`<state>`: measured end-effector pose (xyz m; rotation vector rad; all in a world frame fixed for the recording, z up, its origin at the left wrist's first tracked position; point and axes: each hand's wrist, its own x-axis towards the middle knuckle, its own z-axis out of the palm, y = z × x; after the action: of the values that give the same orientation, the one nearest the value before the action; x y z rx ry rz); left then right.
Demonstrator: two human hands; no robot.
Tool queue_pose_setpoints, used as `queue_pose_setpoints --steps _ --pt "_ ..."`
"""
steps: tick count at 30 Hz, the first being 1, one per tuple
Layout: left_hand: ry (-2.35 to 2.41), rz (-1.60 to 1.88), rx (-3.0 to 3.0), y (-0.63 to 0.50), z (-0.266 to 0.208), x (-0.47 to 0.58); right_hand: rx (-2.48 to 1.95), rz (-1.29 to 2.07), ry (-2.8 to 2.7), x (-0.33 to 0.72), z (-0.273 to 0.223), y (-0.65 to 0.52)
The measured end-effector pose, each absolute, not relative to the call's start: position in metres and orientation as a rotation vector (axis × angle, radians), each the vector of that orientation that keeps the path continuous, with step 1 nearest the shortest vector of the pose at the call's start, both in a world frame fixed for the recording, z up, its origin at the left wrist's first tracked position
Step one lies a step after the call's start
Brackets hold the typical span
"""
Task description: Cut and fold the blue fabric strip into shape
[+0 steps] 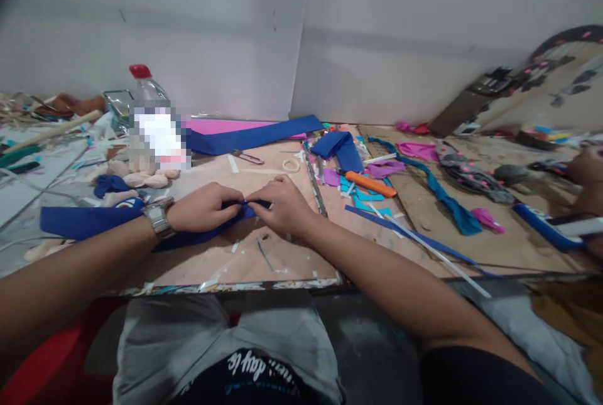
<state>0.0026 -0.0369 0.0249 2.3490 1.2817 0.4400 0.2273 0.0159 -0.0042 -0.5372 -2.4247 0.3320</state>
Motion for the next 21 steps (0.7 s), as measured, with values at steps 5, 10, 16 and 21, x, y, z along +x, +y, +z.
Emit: queue_pose_setpoints --steps 5,10,16,21 --pt "1.303 0.422 2.245 -0.0333 0.0255 0.0022 -0.492 0.341 -2.387 0.2272 -0.0041 0.0155" --pt "1.266 0.445 2.194 -0.0329 0.0237 0.0025 -0.499 0.333 -2.398 0.228 -0.0021 0.0141" --pt "1.269 0.484 2.174 -0.0328 0.0209 0.0034 -0.492 0.305 -2.402 0.2276 -0.0029 0.014" --pt "1.273 0.563 2.164 -0.0327 0.0213 0.0033 -0.516 0.299 -2.385 0.2271 -0.0039 0.0135"
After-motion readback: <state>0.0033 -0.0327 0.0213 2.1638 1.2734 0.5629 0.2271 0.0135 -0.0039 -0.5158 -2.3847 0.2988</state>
